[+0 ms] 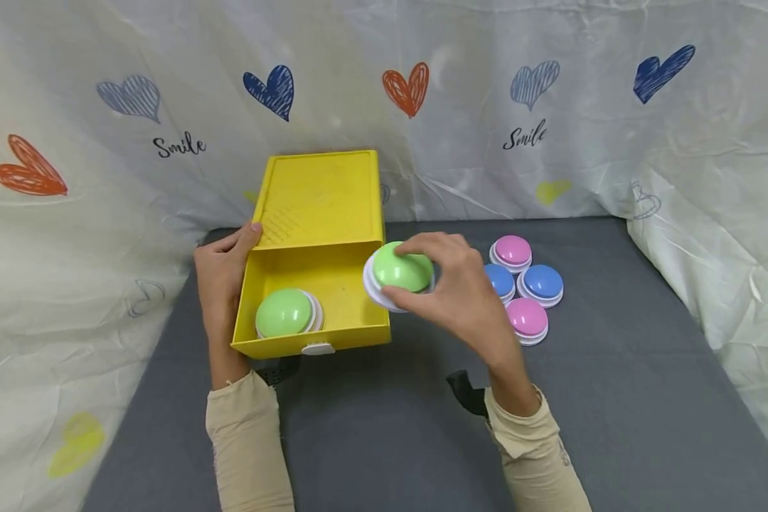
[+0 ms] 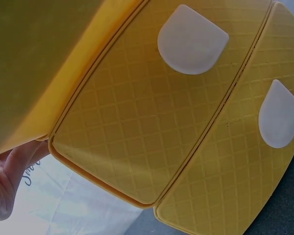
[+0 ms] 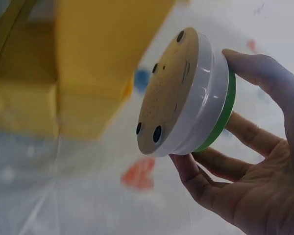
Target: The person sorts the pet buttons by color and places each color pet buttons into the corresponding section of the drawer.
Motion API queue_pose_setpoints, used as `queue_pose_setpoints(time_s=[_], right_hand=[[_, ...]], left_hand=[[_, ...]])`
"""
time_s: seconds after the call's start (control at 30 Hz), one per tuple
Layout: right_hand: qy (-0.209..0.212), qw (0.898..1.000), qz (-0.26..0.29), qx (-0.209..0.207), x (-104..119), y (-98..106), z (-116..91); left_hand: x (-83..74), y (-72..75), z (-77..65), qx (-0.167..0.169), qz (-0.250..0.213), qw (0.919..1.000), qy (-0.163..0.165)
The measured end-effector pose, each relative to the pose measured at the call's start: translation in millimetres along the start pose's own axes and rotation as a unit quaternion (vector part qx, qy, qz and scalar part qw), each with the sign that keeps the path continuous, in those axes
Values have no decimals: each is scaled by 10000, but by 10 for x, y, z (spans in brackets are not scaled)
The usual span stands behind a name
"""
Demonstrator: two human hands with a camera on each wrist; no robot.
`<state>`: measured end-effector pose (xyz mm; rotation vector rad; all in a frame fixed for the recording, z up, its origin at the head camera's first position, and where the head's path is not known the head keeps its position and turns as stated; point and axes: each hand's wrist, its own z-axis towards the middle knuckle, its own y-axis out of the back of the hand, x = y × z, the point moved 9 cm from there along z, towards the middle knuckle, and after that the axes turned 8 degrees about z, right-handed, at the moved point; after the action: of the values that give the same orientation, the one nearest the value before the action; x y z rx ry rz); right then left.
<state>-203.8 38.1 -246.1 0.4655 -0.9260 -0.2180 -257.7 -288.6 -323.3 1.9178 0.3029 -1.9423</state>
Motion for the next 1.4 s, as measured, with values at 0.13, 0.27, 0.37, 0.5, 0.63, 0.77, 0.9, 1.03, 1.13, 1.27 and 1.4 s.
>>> queue_pose_setpoints(time_s=[0.13, 0.27, 0.37, 0.5, 0.63, 0.77, 0.9, 1.03, 1.13, 1.27, 1.4], right_hand=[[187, 9978, -210, 599, 176, -343, 170], [126, 9939, -455, 1001, 206, -577, 247], [44, 9911, -703, 1125, 208, -703, 273], [55, 9854, -1198, 1210, 236, -839, 278], [186, 9762, -1627, 1425, 252, -985, 256], [131, 9679, -1919, 1619, 201, -1079, 225], [26, 9596, -2144, 1821, 150, -1108, 193], [27, 9511, -2283, 2082, 153, -1111, 168], [102, 9455, -2446, 2149, 192, -1096, 138], [275, 9464, -2611, 1883, 282, -1049, 90], [672, 9693, -2266, 682, 458, -917, -15]], left_hand=[[12, -9, 1, -3, 75, 10000, 24], [28, 5, -3, -41, 123, 9999, 72], [25, 20, -7, -81, 127, 9999, 42], [13, 28, -10, -91, 99, 9999, -20], [14, 34, -10, -80, 29, 10000, -48], [36, 38, -8, -70, -22, 10000, -4], [42, 29, -9, -68, 0, 10000, -5], [28, 29, -12, -124, 105, 9999, -57], [25, 40, -28, -181, 237, 9995, -79], [21, 38, -27, -181, 254, 9995, -47], [26, 26, -11, -157, 167, 9997, 10]])
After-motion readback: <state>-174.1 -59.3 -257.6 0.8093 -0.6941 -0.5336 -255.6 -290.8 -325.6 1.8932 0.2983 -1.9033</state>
